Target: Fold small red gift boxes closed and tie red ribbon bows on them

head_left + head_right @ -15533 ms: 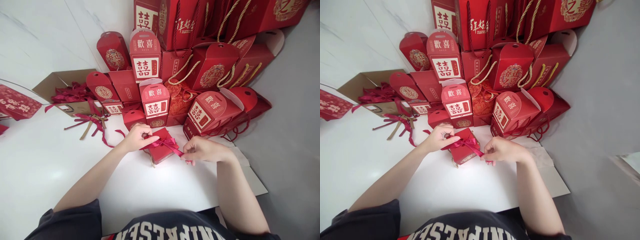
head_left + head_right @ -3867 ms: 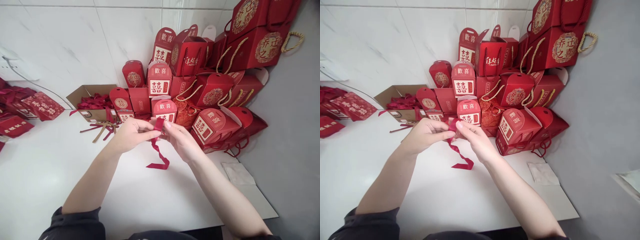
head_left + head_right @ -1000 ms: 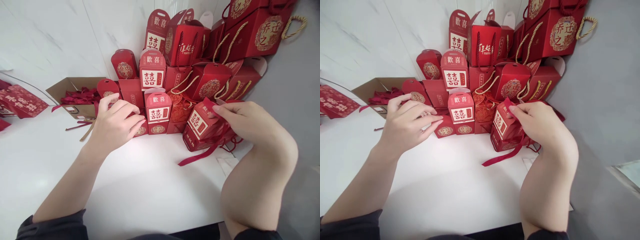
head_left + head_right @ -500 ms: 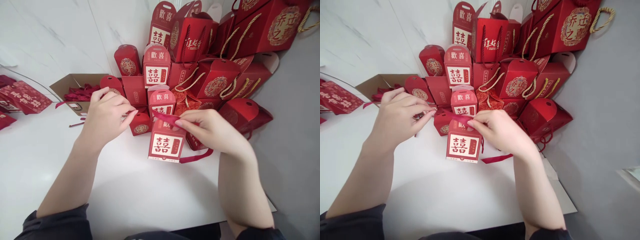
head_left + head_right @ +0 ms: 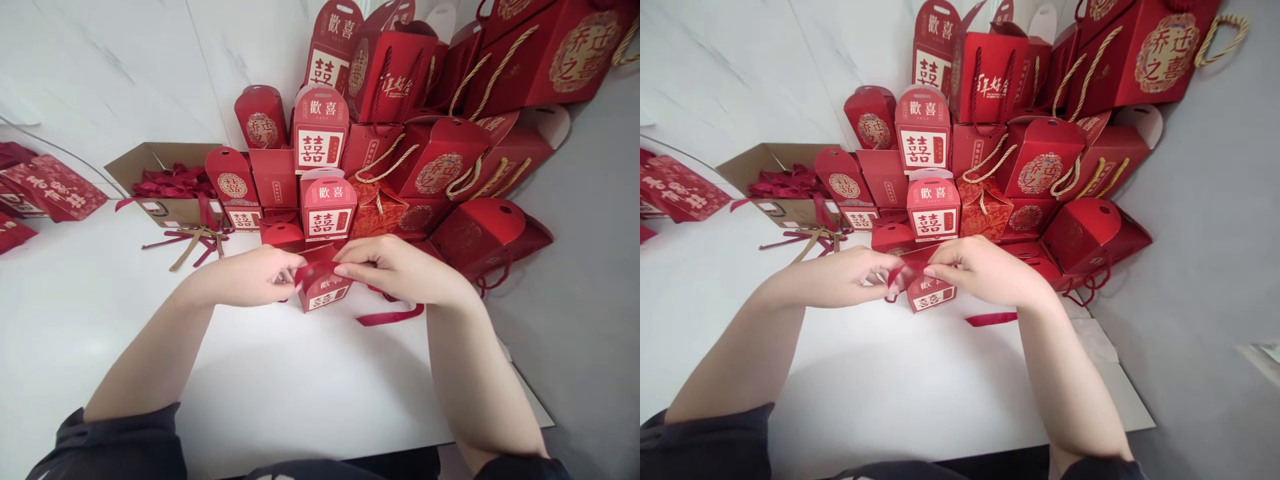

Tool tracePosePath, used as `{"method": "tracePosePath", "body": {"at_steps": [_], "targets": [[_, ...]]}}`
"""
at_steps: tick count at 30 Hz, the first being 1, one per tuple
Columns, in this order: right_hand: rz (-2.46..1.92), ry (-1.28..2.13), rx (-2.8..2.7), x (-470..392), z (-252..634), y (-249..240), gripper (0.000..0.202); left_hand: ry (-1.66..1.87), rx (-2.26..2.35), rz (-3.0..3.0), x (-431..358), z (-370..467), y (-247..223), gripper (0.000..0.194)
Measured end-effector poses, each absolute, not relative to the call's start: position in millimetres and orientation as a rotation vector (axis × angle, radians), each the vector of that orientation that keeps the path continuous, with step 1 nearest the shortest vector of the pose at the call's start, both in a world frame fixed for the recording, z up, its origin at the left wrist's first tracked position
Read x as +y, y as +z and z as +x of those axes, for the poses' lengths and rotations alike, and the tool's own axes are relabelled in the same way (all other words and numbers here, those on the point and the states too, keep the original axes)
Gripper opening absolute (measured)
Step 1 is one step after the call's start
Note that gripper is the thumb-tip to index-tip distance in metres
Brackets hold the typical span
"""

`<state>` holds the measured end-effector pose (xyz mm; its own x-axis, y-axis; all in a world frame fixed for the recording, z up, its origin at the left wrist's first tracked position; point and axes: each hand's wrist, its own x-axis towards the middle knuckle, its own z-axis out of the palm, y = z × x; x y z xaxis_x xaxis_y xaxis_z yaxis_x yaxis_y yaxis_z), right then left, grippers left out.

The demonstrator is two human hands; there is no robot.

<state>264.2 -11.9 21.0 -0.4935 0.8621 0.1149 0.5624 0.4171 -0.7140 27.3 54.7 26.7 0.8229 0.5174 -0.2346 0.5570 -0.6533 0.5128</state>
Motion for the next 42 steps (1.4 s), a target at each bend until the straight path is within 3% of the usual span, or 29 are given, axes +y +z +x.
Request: {"method": "tracePosePath", "body": {"at_steps": [4, 8, 15, 20, 27, 36, 42], "targets": [[-1.13, 1.191, -1.91, -24, 273, 31, 0.028, 0.112, 0.79, 2.273, 47, 43, 14, 0.027], [-1.08, 1.387, -1.729, -29, 274, 32, 0.014, 0.171, 0.93, 2.127, 47, 52, 1, 0.022], [-1.311, 1.179, -2.037, -15, 268, 19, 0.033, 0.081, 0.985, 1.731, 51, 45, 5, 0.025], [-1.44, 1.104, -1.848, -5, 268, 4, 0.019, 0.06, 0.923, 1.698, 51, 43, 4, 0.032], [-1.106, 1.349, -1.805, -2, 273, 7, 0.014, 0.044, 0.879, 1.662, 53, 43, 3, 0.04], [-1.335, 0.986, -1.648, 12, 264, -15, 0.008, 0.061, 0.999, 1.67, 52, 49, 8, 0.031], [-1.28, 1.033, -1.568, 11, 258, -12, 0.006, 0.061, 0.991, 1.629, 51, 49, 10, 0.035]]}}
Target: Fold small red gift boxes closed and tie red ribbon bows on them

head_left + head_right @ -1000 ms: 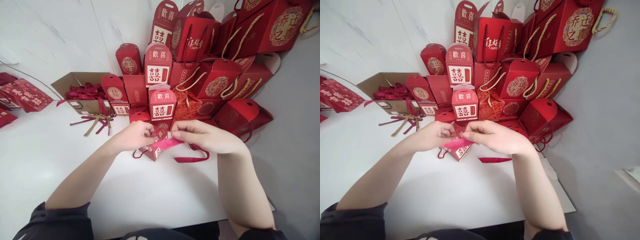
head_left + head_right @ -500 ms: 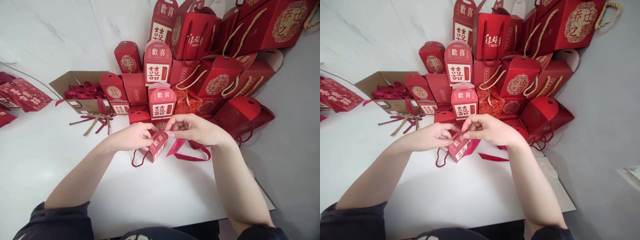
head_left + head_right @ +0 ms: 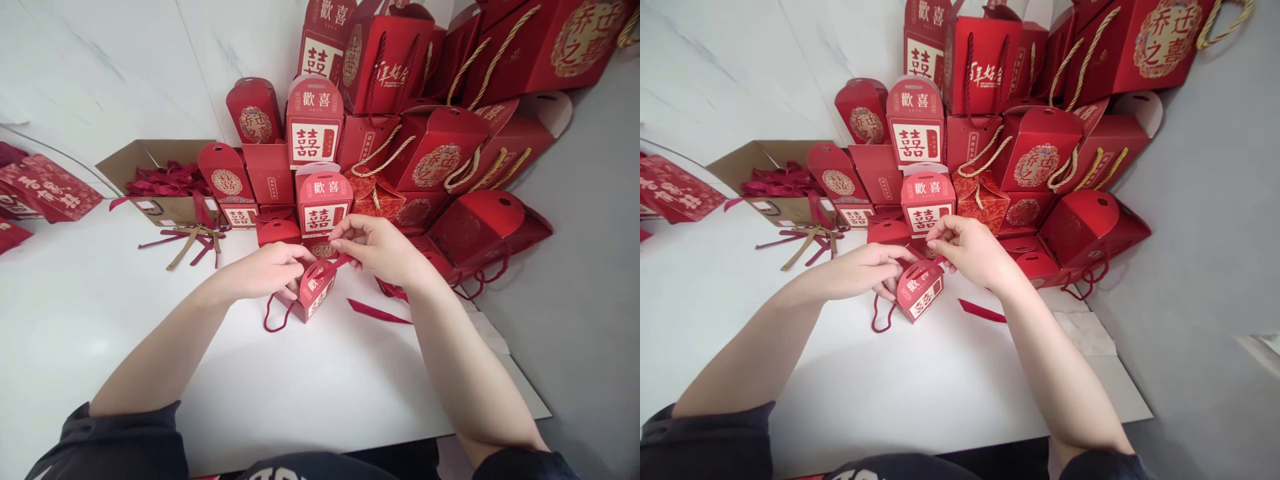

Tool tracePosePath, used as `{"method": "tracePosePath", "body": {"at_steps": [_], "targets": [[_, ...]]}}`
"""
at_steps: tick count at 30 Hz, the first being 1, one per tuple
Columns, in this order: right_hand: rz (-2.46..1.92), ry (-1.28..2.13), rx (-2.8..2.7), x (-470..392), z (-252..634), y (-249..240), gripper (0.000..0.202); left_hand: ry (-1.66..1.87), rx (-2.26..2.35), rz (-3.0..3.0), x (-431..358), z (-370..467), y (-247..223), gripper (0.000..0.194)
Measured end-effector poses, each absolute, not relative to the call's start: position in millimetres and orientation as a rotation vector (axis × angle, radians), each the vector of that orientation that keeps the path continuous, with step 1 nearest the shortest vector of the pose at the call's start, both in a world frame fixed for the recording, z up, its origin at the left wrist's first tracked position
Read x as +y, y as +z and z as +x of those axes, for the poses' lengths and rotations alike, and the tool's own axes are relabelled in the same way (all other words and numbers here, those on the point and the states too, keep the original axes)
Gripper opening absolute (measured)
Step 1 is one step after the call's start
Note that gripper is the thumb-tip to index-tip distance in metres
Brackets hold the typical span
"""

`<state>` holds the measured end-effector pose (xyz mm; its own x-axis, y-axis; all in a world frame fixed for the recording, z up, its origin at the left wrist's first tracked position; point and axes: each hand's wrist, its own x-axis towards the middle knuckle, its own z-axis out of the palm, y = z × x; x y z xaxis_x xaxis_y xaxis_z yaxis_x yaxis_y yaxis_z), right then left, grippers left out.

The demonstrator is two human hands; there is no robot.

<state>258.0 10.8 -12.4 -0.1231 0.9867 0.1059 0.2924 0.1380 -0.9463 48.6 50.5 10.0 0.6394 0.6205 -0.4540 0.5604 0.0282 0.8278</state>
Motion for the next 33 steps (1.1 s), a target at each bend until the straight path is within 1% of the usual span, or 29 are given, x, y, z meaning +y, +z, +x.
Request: {"method": "tracePosePath", "body": {"at_steps": [9, 16, 27, 33], "targets": [[-1.343, 0.94, -1.558, 14.3, 257.3, -14.5, 0.01, 0.058, 0.968, 1.682, 51.4, 48.2, 7.9, 0.033], [-1.271, 0.917, -1.518, 13.2, 255.6, -13.3, 0.01, 0.04, 0.937, 1.628, 51.5, 47.5, 6.0, 0.035], [-1.239, 1.07, -1.567, 10.5, 257.8, -10.4, 0.011, 0.04, 0.933, 1.634, 52.3, 47.3, 5.5, 0.035], [-1.27, 1.026, -1.566, 14.0, 258.4, -14.8, 0.011, 0.034, 0.933, 1.652, 52.3, 47.4, 5.3, 0.034]]}}
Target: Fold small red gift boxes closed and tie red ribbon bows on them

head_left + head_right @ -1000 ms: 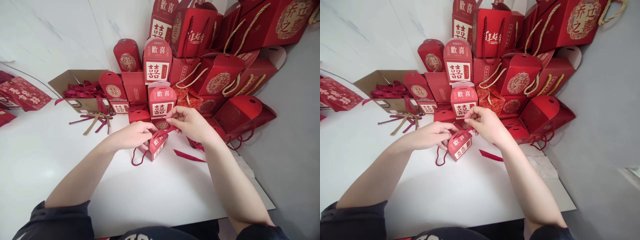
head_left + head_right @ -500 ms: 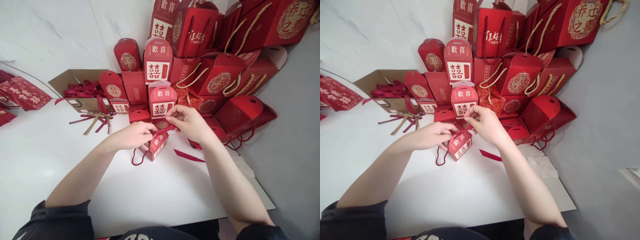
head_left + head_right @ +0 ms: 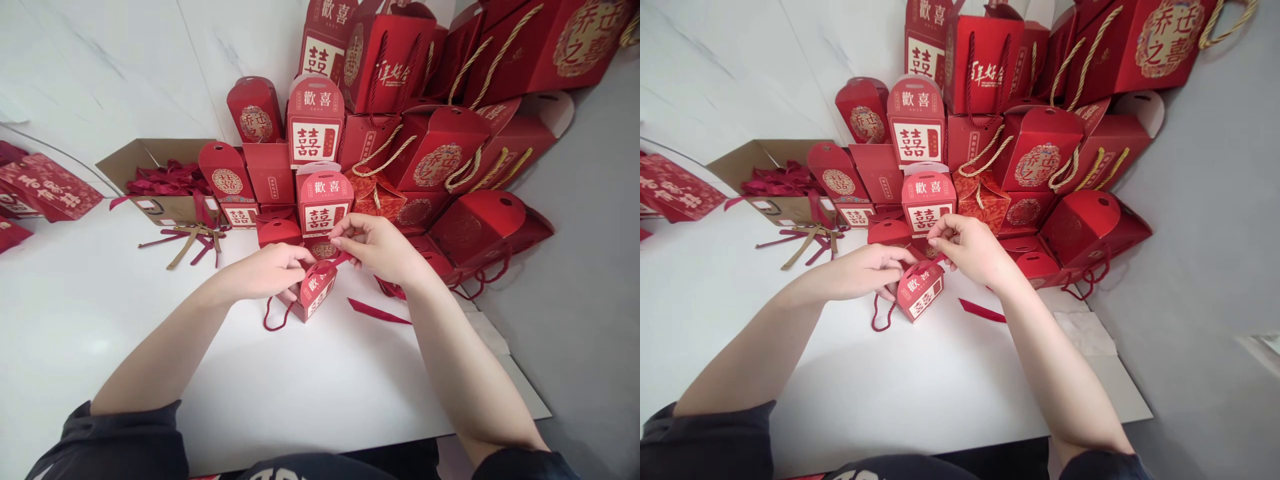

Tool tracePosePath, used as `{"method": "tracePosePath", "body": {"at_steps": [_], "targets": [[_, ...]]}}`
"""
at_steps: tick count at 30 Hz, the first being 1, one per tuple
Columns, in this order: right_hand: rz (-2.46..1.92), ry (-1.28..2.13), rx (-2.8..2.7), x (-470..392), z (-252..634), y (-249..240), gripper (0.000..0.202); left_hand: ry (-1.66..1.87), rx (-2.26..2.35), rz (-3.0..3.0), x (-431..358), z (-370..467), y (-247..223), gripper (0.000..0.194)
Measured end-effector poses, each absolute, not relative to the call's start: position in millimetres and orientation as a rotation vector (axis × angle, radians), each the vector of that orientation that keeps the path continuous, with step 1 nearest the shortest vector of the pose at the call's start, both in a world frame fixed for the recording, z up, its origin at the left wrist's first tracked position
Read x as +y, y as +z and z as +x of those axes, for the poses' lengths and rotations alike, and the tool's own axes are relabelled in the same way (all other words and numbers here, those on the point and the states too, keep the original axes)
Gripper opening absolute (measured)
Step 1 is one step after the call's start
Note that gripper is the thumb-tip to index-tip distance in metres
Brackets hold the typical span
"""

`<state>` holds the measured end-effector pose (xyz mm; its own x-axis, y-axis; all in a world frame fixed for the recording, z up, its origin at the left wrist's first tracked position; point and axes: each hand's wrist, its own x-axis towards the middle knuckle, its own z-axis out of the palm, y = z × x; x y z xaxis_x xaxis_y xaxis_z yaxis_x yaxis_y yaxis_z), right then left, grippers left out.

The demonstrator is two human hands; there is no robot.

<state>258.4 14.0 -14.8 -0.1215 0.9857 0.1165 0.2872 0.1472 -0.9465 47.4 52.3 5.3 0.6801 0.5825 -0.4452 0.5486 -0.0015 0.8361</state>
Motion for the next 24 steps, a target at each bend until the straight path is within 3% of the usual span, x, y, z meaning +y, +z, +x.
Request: {"method": "tracePosePath", "body": {"at_steps": [24], "targets": [[-1.327, 0.955, -1.625, 17.9, 260.7, -19.8, 0.009, 0.038, 0.933, 1.68, 51.9, 47.5, 5.0, 0.029]]}}
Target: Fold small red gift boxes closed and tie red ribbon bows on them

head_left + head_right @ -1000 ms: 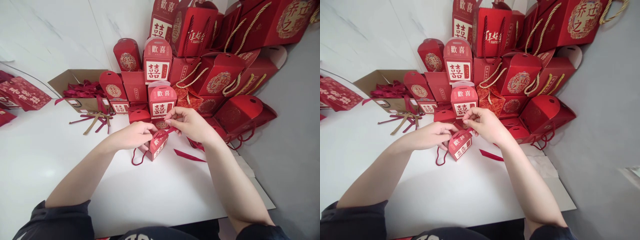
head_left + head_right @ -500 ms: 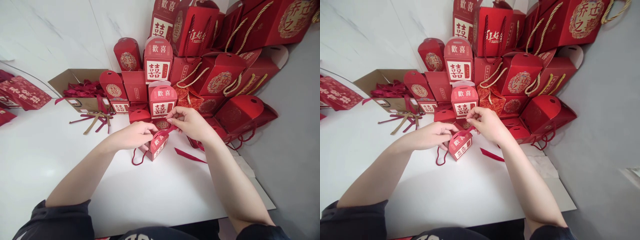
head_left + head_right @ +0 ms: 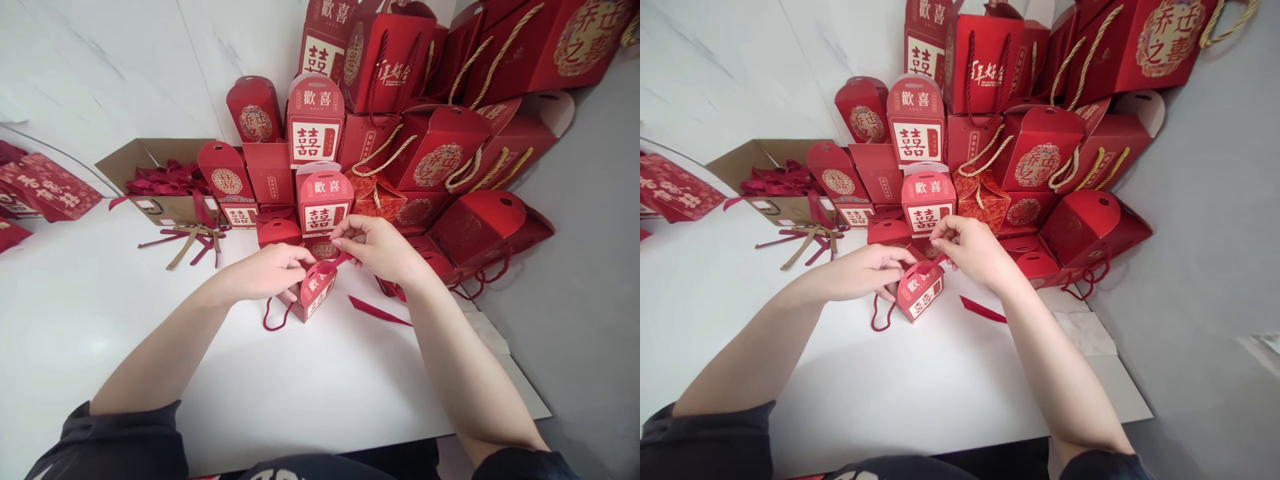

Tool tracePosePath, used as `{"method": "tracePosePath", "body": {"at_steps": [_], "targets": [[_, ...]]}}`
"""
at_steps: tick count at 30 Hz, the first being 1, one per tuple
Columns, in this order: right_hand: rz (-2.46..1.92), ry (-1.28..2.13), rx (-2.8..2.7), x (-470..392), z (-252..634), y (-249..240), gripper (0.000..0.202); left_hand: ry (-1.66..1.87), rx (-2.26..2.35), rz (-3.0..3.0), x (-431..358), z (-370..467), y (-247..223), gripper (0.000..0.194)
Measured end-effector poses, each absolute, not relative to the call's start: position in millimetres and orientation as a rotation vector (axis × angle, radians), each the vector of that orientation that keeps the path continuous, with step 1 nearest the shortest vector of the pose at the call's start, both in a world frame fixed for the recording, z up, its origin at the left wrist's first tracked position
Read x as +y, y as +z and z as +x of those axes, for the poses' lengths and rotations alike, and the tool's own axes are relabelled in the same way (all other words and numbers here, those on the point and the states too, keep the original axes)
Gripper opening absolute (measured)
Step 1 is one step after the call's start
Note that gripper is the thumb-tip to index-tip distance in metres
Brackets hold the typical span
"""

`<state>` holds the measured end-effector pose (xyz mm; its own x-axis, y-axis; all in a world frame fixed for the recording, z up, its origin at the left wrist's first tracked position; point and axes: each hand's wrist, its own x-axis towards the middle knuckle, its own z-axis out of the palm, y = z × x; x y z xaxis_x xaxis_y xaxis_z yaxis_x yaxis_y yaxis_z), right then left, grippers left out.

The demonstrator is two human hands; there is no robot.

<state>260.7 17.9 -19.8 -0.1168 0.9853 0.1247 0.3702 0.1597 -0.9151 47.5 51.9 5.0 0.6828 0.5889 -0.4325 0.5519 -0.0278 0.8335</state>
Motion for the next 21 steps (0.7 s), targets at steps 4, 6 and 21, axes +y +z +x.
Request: {"method": "tracePosePath", "body": {"at_steps": [4, 6, 21], "targets": [[-1.337, 0.965, -1.618, 15.3, 258.8, -16.8, 0.008, 0.04, 0.956, 1.697, 51.0, 48.8, 6.8, 0.027], [-1.333, 0.977, -1.616, 14.2, 258.1, -15.2, 0.008, 0.043, 0.961, 1.702, 50.6, 48.8, 7.4, 0.027], [-1.311, 0.906, -1.835, 9.8, 259.3, -11.9, 0.017, 0.11, 1.036, 1.943, 49.5, 42.9, 12.9, 0.011]]}}
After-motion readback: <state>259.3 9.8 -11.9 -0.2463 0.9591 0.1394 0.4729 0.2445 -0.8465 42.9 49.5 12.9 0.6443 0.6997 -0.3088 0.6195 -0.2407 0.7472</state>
